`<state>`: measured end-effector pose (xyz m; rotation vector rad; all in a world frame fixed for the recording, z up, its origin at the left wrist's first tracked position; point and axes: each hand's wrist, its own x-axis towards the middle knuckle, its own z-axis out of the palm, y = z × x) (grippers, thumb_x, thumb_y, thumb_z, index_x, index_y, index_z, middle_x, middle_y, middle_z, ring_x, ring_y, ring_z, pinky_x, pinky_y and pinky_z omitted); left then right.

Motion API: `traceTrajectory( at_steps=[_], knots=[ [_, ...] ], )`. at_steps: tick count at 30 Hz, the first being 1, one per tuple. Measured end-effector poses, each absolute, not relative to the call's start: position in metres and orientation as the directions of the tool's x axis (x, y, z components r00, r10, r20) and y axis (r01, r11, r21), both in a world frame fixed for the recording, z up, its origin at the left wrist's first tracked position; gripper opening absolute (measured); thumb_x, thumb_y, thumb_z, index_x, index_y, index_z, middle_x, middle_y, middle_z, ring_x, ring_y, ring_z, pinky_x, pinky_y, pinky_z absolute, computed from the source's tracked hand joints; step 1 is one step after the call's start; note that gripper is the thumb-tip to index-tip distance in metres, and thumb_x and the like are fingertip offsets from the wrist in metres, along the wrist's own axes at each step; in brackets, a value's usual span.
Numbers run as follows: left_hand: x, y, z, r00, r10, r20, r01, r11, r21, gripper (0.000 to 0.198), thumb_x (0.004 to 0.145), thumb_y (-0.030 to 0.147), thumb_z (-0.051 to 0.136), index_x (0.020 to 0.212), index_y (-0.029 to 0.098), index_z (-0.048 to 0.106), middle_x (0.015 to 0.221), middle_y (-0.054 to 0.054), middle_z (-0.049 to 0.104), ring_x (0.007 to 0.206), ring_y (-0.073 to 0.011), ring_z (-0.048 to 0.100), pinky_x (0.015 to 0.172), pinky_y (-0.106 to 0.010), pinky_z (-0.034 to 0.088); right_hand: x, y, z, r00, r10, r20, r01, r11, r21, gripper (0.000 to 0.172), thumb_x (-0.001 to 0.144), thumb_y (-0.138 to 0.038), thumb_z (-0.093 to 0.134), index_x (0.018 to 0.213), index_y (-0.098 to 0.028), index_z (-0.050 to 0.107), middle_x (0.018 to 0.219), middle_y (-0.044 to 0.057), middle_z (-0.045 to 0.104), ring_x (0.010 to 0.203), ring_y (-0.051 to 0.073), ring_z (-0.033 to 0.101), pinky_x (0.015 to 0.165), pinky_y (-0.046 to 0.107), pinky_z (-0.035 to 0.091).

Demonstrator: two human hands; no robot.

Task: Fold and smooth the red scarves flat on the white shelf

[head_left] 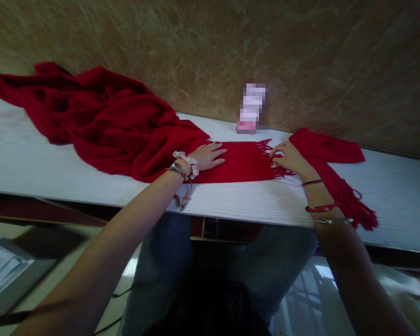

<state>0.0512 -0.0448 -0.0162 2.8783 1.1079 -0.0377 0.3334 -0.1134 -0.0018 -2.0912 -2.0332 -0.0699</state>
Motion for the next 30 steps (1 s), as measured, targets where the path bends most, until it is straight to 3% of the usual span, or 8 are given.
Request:
traceTrajectory(
  at_steps=[3,6,10,16,22,27,30],
  knots=[
    [0.051,-0.045,-0.016,0.746,0.664,-0.042,0.666,-0.745,0.042,0.049,0.094,0.041,0.029,0.139,0.02,0.032,0.148,-0.007,0.022,0.135,-0.0193,0.021,0.109,-0.032,0.019,0.337,-0.114,-0.002,-0.105,0.99,0.095,0.987,0.115,-0.109,0.014,0.069,-0.017,0.059,0.076,-0.022,0.069,0.102,0.007,0.053,0.099,0.023,0.05,0.087,0.04,0.044],
    [0.051,-0.044,-0.017,0.741,0.67,-0.043,0.672,-0.739,0.047,0.049,0.094,0.041,0.029,0.139,0.02,0.032,0.148,-0.007,0.022,0.135,-0.0196,0.021,0.109,-0.032,0.019,0.335,-0.121,0.003,-0.002,1.0,0.016,0.999,0.003,-0.039,0.013,0.072,-0.019,0.057,0.074,-0.023,0.069,0.107,0.008,0.054,0.1,0.028,0.049,0.086,0.052,0.042],
    [0.05,-0.042,-0.018,0.755,0.655,-0.031,0.655,-0.754,0.043,0.05,0.094,0.041,0.029,0.139,0.019,0.032,0.148,-0.009,0.023,0.135,-0.0205,0.022,0.109,-0.032,0.02,0.336,-0.131,0.011,0.118,0.988,0.102,0.99,-0.125,0.069,0.018,0.075,-0.018,0.052,0.069,-0.021,0.068,0.106,0.01,0.056,0.105,0.035,0.045,0.087,0.068,0.03],
    [0.05,-0.044,-0.017,0.745,0.665,-0.047,0.667,-0.744,0.053,0.05,0.094,0.041,0.029,0.14,0.021,0.03,0.148,-0.009,0.022,0.135,-0.0215,0.021,0.109,-0.036,0.02,0.337,-0.124,0.011,-0.209,0.978,0.024,0.978,0.209,-0.01,0.029,0.07,-0.005,0.049,0.08,-0.022,0.069,0.12,0.007,0.052,0.108,0.026,0.047,0.09,0.043,0.041],
    [0.05,-0.045,-0.016,0.747,0.664,-0.035,0.665,-0.744,0.067,0.049,0.094,0.041,0.03,0.139,0.02,0.032,0.148,-0.009,0.022,0.135,-0.0216,0.022,0.109,-0.036,0.02,0.338,-0.131,0.009,-0.045,0.998,0.047,0.986,0.037,0.164,0.023,0.072,-0.008,0.051,0.064,-0.021,0.068,0.108,0.008,0.06,0.103,0.029,0.048,0.085,0.052,0.038],
    [0.05,-0.044,-0.016,0.756,0.654,-0.031,0.655,-0.753,0.06,0.049,0.094,0.04,0.03,0.139,0.019,0.032,0.148,-0.01,0.023,0.135,-0.021,0.022,0.109,-0.036,0.02,0.341,-0.129,0.014,-0.212,0.973,0.095,0.972,0.2,0.125,0.034,0.072,-0.001,0.044,0.078,-0.02,0.071,0.116,0.008,0.056,0.107,0.023,0.048,0.088,0.041,0.04],
    [0.05,-0.044,-0.017,0.755,0.654,-0.034,0.655,-0.753,0.065,0.049,0.094,0.04,0.03,0.139,0.02,0.032,0.148,-0.009,0.023,0.135,-0.021,0.021,0.109,-0.037,0.02,0.337,-0.127,0.012,-0.172,0.985,0.018,0.976,0.168,0.139,0.03,0.073,-0.004,0.045,0.077,-0.02,0.07,0.115,0.008,0.057,0.106,0.024,0.05,0.084,0.041,0.042]
  ],
)
